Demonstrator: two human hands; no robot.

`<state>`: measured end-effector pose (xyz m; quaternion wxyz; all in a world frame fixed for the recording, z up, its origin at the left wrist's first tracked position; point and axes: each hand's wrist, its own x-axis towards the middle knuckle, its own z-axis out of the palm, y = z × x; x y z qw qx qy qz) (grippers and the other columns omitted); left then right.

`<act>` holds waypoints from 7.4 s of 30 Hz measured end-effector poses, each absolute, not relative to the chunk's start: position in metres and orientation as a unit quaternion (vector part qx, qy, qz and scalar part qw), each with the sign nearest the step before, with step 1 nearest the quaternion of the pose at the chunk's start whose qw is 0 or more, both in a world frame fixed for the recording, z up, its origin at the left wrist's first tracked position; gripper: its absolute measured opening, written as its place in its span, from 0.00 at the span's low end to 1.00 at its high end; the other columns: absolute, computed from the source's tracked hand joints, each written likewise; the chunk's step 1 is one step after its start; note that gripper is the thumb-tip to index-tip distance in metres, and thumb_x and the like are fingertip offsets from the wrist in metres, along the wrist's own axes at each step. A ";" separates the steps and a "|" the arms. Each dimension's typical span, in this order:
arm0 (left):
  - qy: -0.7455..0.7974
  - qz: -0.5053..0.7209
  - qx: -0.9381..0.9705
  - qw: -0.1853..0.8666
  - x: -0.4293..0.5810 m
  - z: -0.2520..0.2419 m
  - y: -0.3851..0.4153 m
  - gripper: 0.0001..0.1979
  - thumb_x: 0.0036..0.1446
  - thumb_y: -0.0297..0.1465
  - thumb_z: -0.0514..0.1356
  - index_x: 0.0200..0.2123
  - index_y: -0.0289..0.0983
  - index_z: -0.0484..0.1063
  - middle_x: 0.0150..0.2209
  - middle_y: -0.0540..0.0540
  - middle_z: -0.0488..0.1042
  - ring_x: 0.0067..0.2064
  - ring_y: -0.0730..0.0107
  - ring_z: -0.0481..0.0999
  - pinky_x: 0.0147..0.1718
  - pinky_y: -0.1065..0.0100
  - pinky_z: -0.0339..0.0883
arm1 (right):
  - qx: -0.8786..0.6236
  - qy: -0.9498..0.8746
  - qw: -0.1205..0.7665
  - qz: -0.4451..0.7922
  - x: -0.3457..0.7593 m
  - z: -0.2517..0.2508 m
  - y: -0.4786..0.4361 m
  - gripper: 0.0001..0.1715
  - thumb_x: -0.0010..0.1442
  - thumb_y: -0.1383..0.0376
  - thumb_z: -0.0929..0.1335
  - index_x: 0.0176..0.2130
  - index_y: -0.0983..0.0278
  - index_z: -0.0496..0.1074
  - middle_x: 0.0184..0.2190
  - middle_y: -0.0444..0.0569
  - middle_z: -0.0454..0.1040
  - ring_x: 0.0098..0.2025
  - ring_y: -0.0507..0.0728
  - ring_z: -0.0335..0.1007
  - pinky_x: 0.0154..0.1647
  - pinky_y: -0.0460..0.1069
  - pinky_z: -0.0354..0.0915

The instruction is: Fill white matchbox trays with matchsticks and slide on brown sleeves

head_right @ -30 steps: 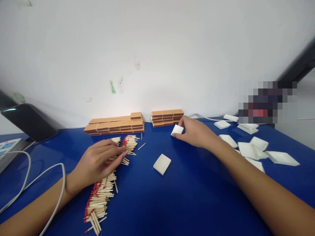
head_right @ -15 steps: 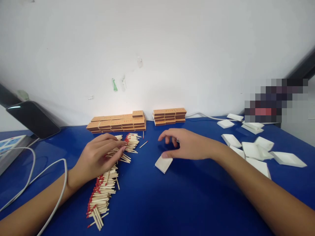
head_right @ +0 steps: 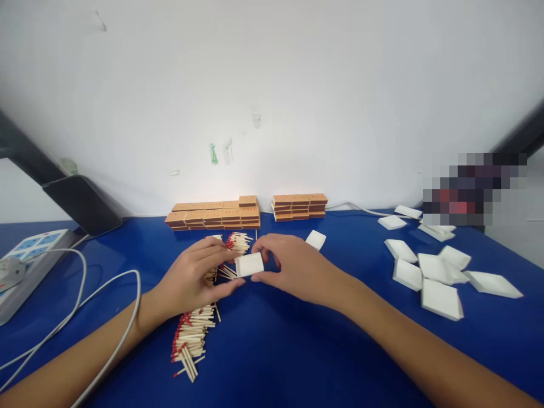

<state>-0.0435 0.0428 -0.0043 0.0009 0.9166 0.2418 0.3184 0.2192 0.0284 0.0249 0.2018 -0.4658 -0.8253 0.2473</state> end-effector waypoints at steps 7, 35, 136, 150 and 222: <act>0.348 0.396 0.847 -0.063 -0.056 -0.004 0.061 0.14 0.65 0.38 0.66 0.48 0.33 0.79 0.36 0.42 0.81 0.39 0.57 0.76 0.39 0.56 0.74 | -0.448 -0.847 0.202 0.205 0.217 0.021 0.093 0.16 0.71 0.61 0.63 0.52 0.64 0.74 0.38 0.52 0.79 0.35 0.56 0.72 0.36 0.51 0.66; 0.368 0.367 0.850 -0.087 -0.055 -0.005 0.059 0.17 0.66 0.38 0.65 0.51 0.32 0.79 0.38 0.40 0.82 0.42 0.55 0.79 0.41 0.54 0.76 | -0.555 -0.767 0.244 0.211 0.212 -0.015 0.046 0.05 0.68 0.63 0.66 0.42 0.59 0.72 0.29 0.43 0.75 0.29 0.55 0.68 0.32 0.50 0.60; 0.342 0.367 0.847 -0.178 -0.054 -0.003 0.060 0.16 0.67 0.39 0.65 0.47 0.31 0.80 0.37 0.39 0.83 0.39 0.55 0.81 0.38 0.57 0.76 | -0.478 -0.844 0.189 0.152 0.193 -0.011 0.023 0.07 0.72 0.67 0.68 0.38 0.62 0.72 0.40 0.48 0.74 0.37 0.56 0.71 0.38 0.51 0.64; 0.218 0.366 0.903 -0.057 -0.039 -0.007 0.044 0.15 0.65 0.34 0.67 0.51 0.32 0.77 0.39 0.40 0.84 0.44 0.55 0.81 0.44 0.54 0.78 | -0.393 -0.866 0.301 0.068 0.202 -0.005 0.028 0.06 0.73 0.66 0.67 0.40 0.62 0.71 0.38 0.47 0.73 0.37 0.55 0.71 0.36 0.49 0.65; 0.254 0.371 0.893 -0.004 -0.040 -0.003 0.046 0.15 0.66 0.38 0.66 0.51 0.36 0.79 0.39 0.43 0.84 0.43 0.58 0.82 0.44 0.56 0.77 | -0.423 -0.824 0.363 0.103 0.201 -0.003 0.028 0.07 0.72 0.63 0.68 0.39 0.60 0.74 0.34 0.46 0.72 0.35 0.55 0.68 0.35 0.50 0.63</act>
